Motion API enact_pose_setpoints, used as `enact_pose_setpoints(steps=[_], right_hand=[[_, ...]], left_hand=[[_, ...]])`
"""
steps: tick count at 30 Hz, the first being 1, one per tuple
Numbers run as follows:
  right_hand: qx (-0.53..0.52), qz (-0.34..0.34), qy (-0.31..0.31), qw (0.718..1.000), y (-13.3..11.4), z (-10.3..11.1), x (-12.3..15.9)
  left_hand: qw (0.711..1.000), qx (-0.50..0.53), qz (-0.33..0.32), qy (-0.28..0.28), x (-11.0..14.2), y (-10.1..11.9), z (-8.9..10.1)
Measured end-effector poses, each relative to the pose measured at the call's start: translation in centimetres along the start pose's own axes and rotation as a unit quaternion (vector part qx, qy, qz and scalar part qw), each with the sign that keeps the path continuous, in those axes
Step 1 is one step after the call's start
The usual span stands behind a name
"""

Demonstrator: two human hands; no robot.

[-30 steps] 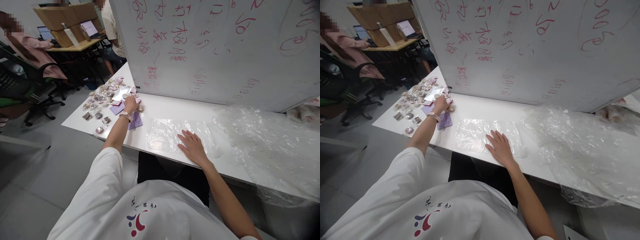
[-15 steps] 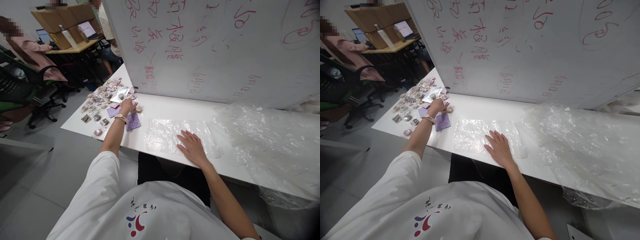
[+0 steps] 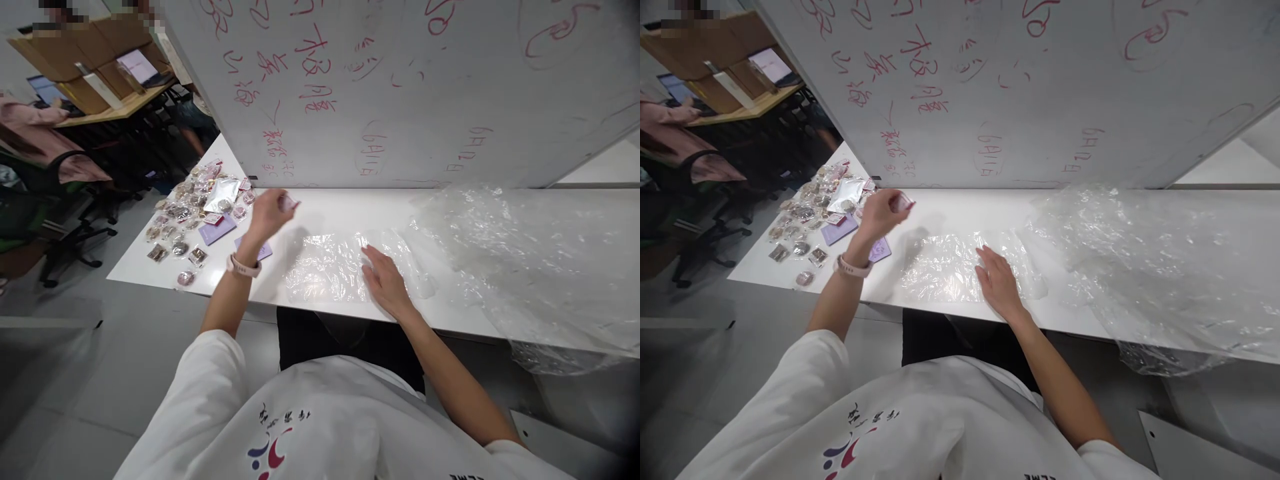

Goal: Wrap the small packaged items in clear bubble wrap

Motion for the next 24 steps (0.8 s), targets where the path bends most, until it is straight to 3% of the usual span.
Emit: enact_pose_setpoints(steps=[2, 4, 6, 8, 10, 13, 18, 21, 24], right_hand=[[-0.011, -0.064, 0.082, 0.995, 0.6, 1.2, -0.1], [-0.007, -0.101, 0.136, 0.986, 1.0, 2.0, 0.0], [-0.001, -0.109, 0.154, 0.982, 1.1, 2.3, 0.0], [0.006, -0.099, 0.158, 0.982, 1.1, 2.4, -0.1], [0.023, -0.085, 0.176, 0.981, 1.1, 2.6, -0.2], [0.072, -0.092, 0.225, 0.967, 1.8, 3.7, 0.2], [0.127, -0.176, 0.241, 0.946, 4.4, 5.8, 1.7], [0.138, -0.201, 0.213, 0.946, 5.6, 6.4, 2.3], [0.137, -0.216, 0.202, 0.946, 6.2, 6.9, 2.7]], left_hand=[[0.985, 0.161, -0.027, -0.063, 4.5, 4.6, -2.1], [0.948, 0.279, -0.018, -0.148, 9.2, 7.7, -5.0], [0.924, 0.327, -0.004, -0.198, 13.1, 9.2, -7.6], [0.923, 0.336, 0.008, -0.188, 15.5, 9.3, -8.8], [0.938, 0.317, 0.008, -0.142, 16.9, 8.5, -8.3], [0.964, 0.257, 0.004, -0.066, 18.5, 6.3, -5.8], [0.974, 0.216, 0.057, -0.032, 20.9, 2.8, -3.2], [0.970, 0.231, 0.074, -0.015, 20.4, 3.1, -3.6], [0.962, 0.272, 0.034, -0.016, 19.1, 5.6, -5.3]])
Point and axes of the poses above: each hand's wrist, its own x-axis away from the middle knuckle, its own z-axis out of the back of the hand, y = z × x, the point moved 5 cm from there along -x, towards the middle knuckle, and after that the axes turned 14 degrees about y, right-handed, at the moved point
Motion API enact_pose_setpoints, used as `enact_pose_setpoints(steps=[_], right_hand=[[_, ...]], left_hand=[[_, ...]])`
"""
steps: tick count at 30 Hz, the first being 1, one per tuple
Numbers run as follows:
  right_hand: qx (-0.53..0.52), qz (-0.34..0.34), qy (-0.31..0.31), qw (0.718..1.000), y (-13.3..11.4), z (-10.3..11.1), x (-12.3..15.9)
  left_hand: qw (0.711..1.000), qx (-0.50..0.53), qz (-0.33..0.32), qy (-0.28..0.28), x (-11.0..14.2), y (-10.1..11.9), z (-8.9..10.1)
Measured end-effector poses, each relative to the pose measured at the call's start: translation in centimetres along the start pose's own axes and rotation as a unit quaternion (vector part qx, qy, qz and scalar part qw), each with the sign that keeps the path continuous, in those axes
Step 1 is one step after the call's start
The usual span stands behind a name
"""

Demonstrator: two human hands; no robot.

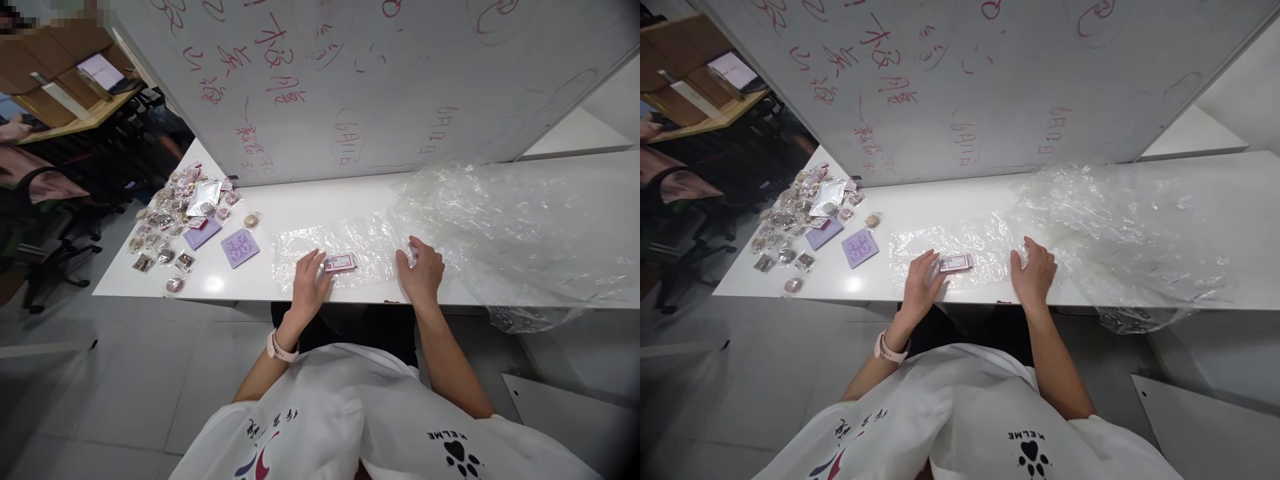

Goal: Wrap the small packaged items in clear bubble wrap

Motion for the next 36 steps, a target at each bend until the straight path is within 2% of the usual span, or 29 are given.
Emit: enact_pose_setpoints(steps=[2, 5, 9, 13, 17, 21, 24, 26, 28, 30, 31, 33, 35, 36], right_hand=[[-0.007, -0.010, -0.004, 1.000, 0.3, 0.3, 0.0], [-0.023, -0.027, -0.016, 0.999, 0.7, 0.8, 0.3], [-0.039, -0.057, -0.026, 0.997, 1.1, 1.5, 0.6], [-0.054, -0.090, -0.031, 0.994, 1.4, 1.6, 0.6], [-0.061, -0.090, -0.022, 0.994, 1.5, 1.5, 0.6], [-0.050, -0.078, -0.024, 0.995, 1.4, 2.1, 0.5], [-0.058, -0.085, -0.081, 0.991, 1.0, 2.6, 0.3], [-0.129, -0.128, -0.122, 0.976, 0.9, 2.5, 0.2], [-0.218, -0.194, -0.140, 0.946, 1.0, 2.1, 0.1], [-0.259, -0.245, -0.138, 0.924, 1.3, 1.6, 0.1], [-0.253, -0.248, -0.124, 0.927, 1.5, 1.4, 0.0], [-0.195, -0.191, -0.047, 0.961, 1.3, 2.1, -0.3], [-0.111, -0.063, 0.067, 0.990, 0.0, 3.7, -0.6], [-0.081, 0.011, 0.103, 0.991, -1.1, 4.3, -0.6]], left_hand=[[0.999, 0.006, -0.026, -0.018, -0.7, 0.6, -2.1], [0.997, -0.032, -0.060, -0.039, -1.0, 0.3, -4.5], [0.984, -0.101, -0.141, -0.036, -0.9, -0.8, -5.5], [0.968, -0.104, -0.216, -0.071, -1.0, -1.3, -5.1], [0.957, -0.093, -0.251, -0.109, -1.5, -1.0, -4.6], [0.950, -0.135, -0.276, -0.050, -0.4, 0.5, -3.2], [0.938, -0.138, -0.316, -0.029, 1.8, 1.9, -1.9], [0.934, -0.134, -0.329, -0.040, 3.1, 2.1, -1.2], [0.932, -0.149, -0.328, -0.041, 3.8, 2.0, -0.7], [0.931, -0.167, -0.323, -0.040, 3.8, 1.7, -0.7], [0.930, -0.171, -0.321, -0.043, 3.5, 1.6, -0.8], [0.936, -0.170, -0.306, -0.050, 2.5, 1.3, -1.2], [0.946, -0.162, -0.274, -0.063, 1.0, 0.8, -1.7], [0.950, -0.162, -0.257, -0.076, 0.2, 0.4, -2.0]])
Point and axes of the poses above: each hand's wrist, its own x-axis away from the middle knuckle, its own z-axis out of the back of the hand, y = z × x, the point moved 5 cm from there along -x, towards the middle knuckle, and after that the axes turned 14 degrees about y, right-handed, at the moved point
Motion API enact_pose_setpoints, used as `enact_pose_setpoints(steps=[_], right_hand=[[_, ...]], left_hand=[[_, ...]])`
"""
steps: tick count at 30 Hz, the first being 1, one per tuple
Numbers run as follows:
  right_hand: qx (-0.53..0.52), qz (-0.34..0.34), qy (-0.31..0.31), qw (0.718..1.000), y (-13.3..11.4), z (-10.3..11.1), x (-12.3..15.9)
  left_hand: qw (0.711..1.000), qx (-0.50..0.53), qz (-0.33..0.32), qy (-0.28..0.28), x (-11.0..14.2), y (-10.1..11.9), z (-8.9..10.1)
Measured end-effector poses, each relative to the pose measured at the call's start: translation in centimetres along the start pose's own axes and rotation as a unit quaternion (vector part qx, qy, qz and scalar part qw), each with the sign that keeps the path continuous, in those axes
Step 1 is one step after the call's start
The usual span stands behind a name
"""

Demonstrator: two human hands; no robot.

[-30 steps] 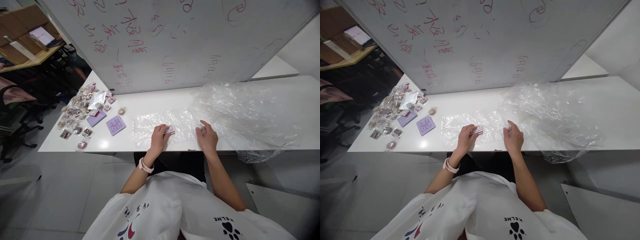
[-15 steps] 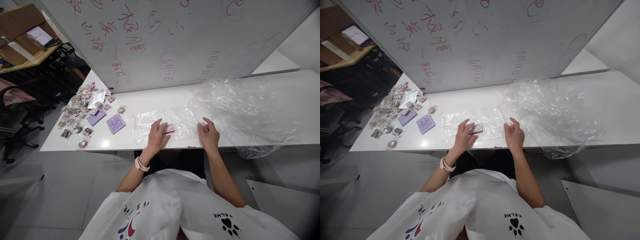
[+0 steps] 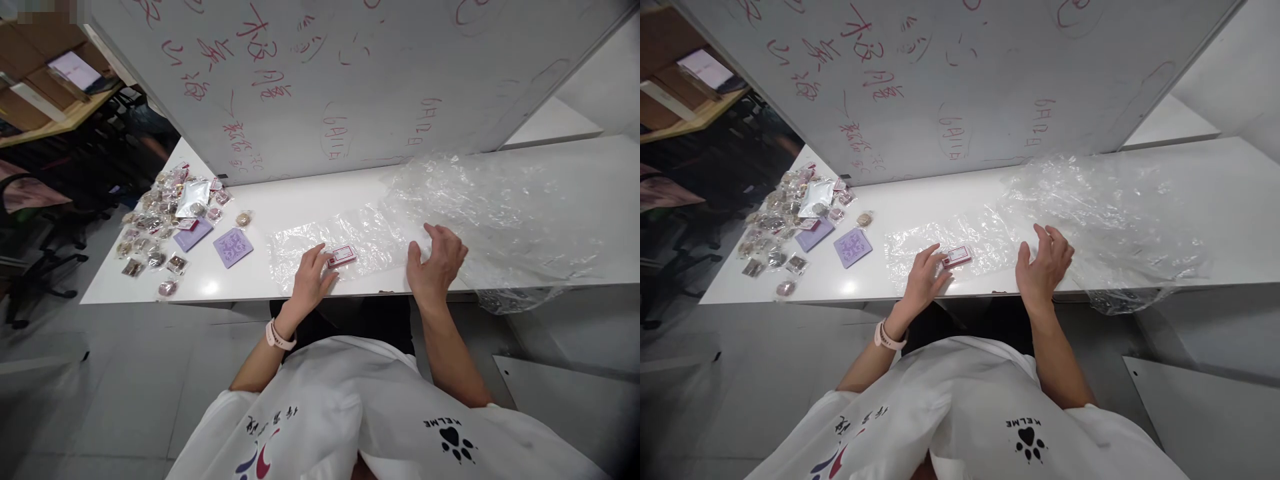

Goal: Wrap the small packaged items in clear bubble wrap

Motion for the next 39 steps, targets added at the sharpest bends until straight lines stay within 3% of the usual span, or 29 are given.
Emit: enact_pose_setpoints(steps=[2, 5, 7, 9, 11, 13, 19, 21, 24, 28, 33, 39], right_hand=[[-0.008, 0.129, -0.040, 0.991, -2.5, -0.5, 0.3], [-0.075, 0.235, -0.252, 0.936, -5.2, -3.7, 1.9], [-0.098, 0.263, -0.360, 0.890, -5.8, -6.1, 2.8], [-0.114, 0.279, -0.412, 0.860, -5.6, -8.2, 3.3], [-0.132, 0.293, -0.427, 0.845, -5.1, -9.6, 3.2], [-0.145, 0.302, -0.425, 0.841, -4.7, -10.4, 2.9], [-0.169, 0.297, -0.423, 0.839, -4.0, -11.0, 2.5], [-0.172, 0.294, -0.423, 0.840, -4.0, -11.0, 2.5], [-0.177, 0.293, -0.423, 0.839, -4.1, -10.9, 2.6], [-0.183, 0.299, -0.426, 0.834, -4.6, -10.7, 2.6], [-0.180, 0.315, -0.443, 0.820, -5.4, -9.3, 3.0], [-0.177, 0.307, -0.478, 0.804, -6.0, -6.8, 4.4]], left_hand=[[0.999, 0.005, 0.018, -0.047, -1.2, -1.2, -0.8], [0.995, 0.005, 0.017, -0.094, -2.3, -2.4, -1.7], [0.997, 0.008, 0.010, -0.079, -2.3, -2.3, -1.6], [0.999, -0.006, -0.002, -0.032, -1.7, -1.5, -1.0], [0.999, -0.031, -0.024, 0.014, -0.6, -0.3, -0.2], [0.997, -0.046, -0.063, 0.011, 0.6, 1.1, 0.2], [0.969, -0.101, -0.140, -0.175, 0.8, 2.1, -0.3], [0.960, -0.116, -0.159, -0.199, 0.0, 2.2, -0.5], [0.969, -0.106, -0.171, -0.144, -1.1, 2.6, -1.2], [0.991, -0.071, -0.102, -0.047, -1.7, 2.0, -2.7], [0.997, -0.026, -0.019, -0.065, -1.3, 0.4, -2.1], [0.992, 0.026, -0.048, -0.117, -0.9, 1.0, 0.5]])
Point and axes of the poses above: each hand's wrist, its own x-axis away from the middle knuckle, its own z-axis out of the back of the hand, y = z × x, the point moved 5 cm from there along -x, towards the middle knuckle, and after that the axes turned 14 degrees about y, right-handed, at the moved point
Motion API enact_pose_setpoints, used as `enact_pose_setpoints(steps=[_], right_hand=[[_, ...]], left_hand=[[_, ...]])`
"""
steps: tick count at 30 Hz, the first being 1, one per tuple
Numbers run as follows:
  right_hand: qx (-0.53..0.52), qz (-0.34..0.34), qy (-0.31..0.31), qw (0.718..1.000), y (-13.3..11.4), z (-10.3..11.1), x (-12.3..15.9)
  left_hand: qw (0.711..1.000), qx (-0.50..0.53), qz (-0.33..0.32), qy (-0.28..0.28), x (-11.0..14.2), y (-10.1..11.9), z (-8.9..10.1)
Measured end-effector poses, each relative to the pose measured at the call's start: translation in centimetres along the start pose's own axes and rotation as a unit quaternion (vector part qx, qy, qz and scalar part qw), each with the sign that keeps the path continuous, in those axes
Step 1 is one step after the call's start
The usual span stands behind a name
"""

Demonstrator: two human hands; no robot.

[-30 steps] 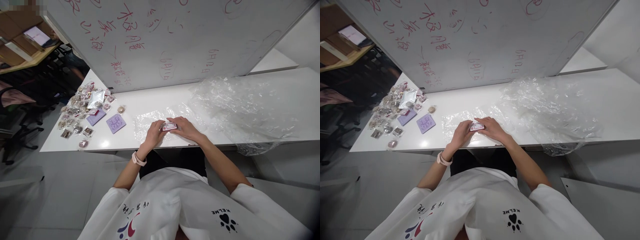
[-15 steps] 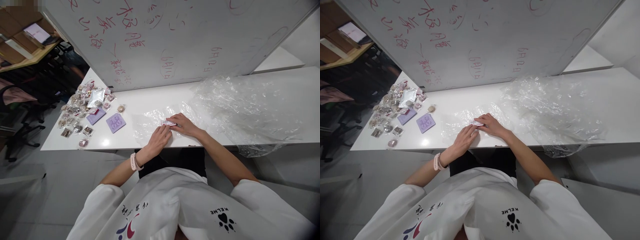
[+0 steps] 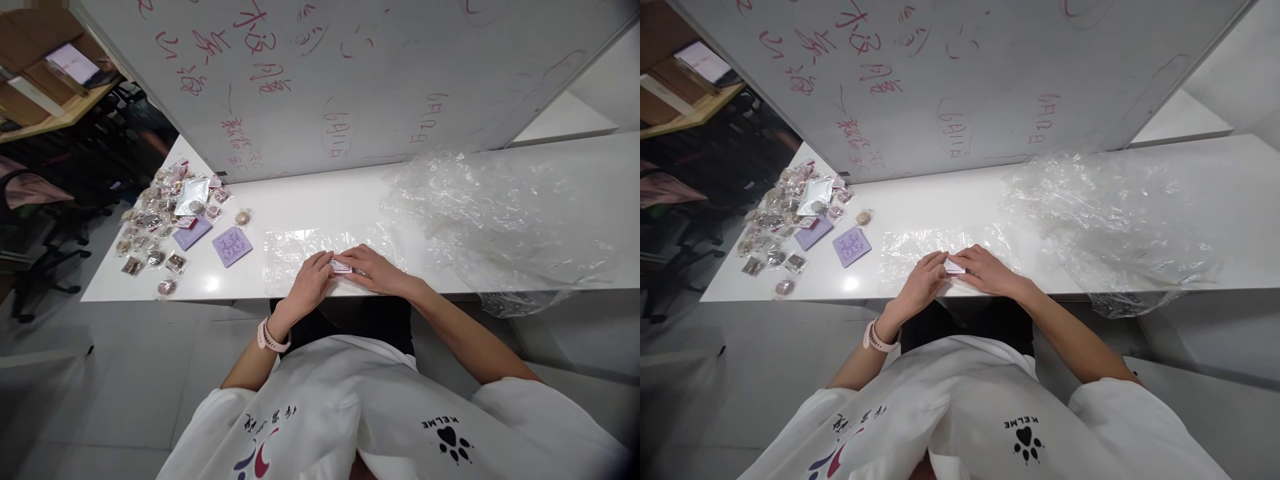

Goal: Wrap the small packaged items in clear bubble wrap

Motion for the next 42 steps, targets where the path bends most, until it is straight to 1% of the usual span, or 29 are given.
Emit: enact_pose_setpoints(steps=[3, 5, 6, 7, 9, 12, 14, 16, 19, 22, 24, 25, 27, 29, 30, 31, 32, 33, 34, 35, 36, 38, 40, 42], right_hand=[[-0.005, -0.031, -0.023, 0.999, -1.1, 1.0, 0.9], [0.025, -0.051, -0.033, 0.998, -1.8, 2.0, 2.1], [0.054, -0.057, -0.027, 0.997, -2.1, 2.5, 2.8], [0.085, -0.060, -0.013, 0.994, -2.3, 3.1, 3.5], [0.141, -0.074, 0.039, 0.987, -2.3, 4.0, 5.0], [0.187, -0.121, 0.133, 0.966, -1.3, 4.7, 6.6], [0.196, -0.163, 0.185, 0.949, -0.3, 4.9, 7.0], [0.184, -0.207, 0.231, 0.933, 0.5, 5.1, 6.9], [0.120, -0.268, 0.284, 0.913, 1.3, 5.4, 6.9], [0.050, -0.333, 0.320, 0.886, 2.0, 5.7, 7.9], [0.055, -0.370, 0.334, 0.865, 2.4, 5.9, 8.9], [0.087, -0.375, 0.344, 0.857, 2.3, 6.1, 9.3], [0.200, -0.354, 0.379, 0.831, 1.5, 6.6, 9.6], [0.315, -0.306, 0.427, 0.791, -0.4, 6.8, 9.2], [0.340, -0.274, 0.434, 0.788, -1.4, 6.4, 8.6], [0.336, -0.236, 0.423, 0.808, -2.3, 5.7, 7.6], [0.308, -0.191, 0.392, 0.846, -3.0, 4.6, 6.5], [0.265, -0.142, 0.342, 0.890, -3.6, 3.3, 5.3], [0.220, -0.095, 0.284, 0.928, -4.0, 1.9, 4.3], [0.184, -0.060, 0.231, 0.953, -4.3, 0.6, 3.5], [0.162, -0.040, 0.193, 0.967, -4.2, -0.5, 2.9], [0.146, -0.034, 0.157, 0.976, -3.5, -1.7, 2.4], [0.143, -0.042, 0.152, 0.977, -2.6, -2.1, 2.3], [0.140, -0.041, 0.149, 0.978, -2.1, -2.1, 2.4]], left_hand=[[0.999, 0.038, 0.009, -0.013, -0.2, -0.3, 0.4], [0.998, 0.056, 0.029, -0.010, -0.3, -0.7, 0.6], [0.997, 0.060, 0.040, -0.007, -0.3, -0.9, 0.6], [0.997, 0.061, 0.050, -0.005, -0.3, -1.1, 0.7], [0.996, 0.058, 0.065, -0.003, -0.3, -1.4, 0.6], [0.996, 0.046, 0.080, -0.016, -0.6, -1.6, 0.3], [0.995, 0.037, 0.091, -0.028, -0.9, -1.7, 0.1], [0.993, 0.033, 0.107, -0.038, -1.2, -1.9, -0.1], [0.988, 0.045, 0.139, -0.041, -1.6, -2.3, -0.3], [0.980, 0.081, 0.174, -0.043, -2.0, -2.9, -0.3], [0.973, 0.112, 0.195, -0.048, -2.4, -3.2, -0.4], [0.970, 0.124, 0.205, -0.051, -2.6, -3.3, -0.5], [0.963, 0.141, 0.221, -0.060, -3.0, -3.6, -0.6], [0.958, 0.157, 0.232, -0.067, -3.3, -3.7, -0.7], [0.955, 0.166, 0.237, -0.068, -3.4, -3.7, -0.8], [0.952, 0.176, 0.241, -0.070, -3.5, -3.8, -0.8], [0.949, 0.187, 0.245, -0.072, -3.5, -3.8, -0.9], [0.945, 0.198, 0.249, -0.075, -3.5, -3.9, -0.9], [0.942, 0.208, 0.253, -0.078, -3.5, -4.0, -1.0], [0.938, 0.217, 0.256, -0.080, -3.5, -4.0, -1.1], [0.936, 0.225, 0.259, -0.082, -3.6, -4.1, -1.2], [0.935, 0.230, 0.258, -0.083, -3.7, -4.1, -1.2], [0.944, 0.207, 0.246, -0.079, -3.8, -4.2, -0.8], [0.961, 0.143, 0.226, -0.067, -3.5, -4.4, 0.4]])
Point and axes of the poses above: each hand's wrist, its own x-axis away from the middle knuckle, its own z-axis out of the back of the hand, y = z × x, the point moved 5 cm from there along -x, towards the middle knuckle, and after that the axes turned 14 degrees about y, right-handed, at the moved point
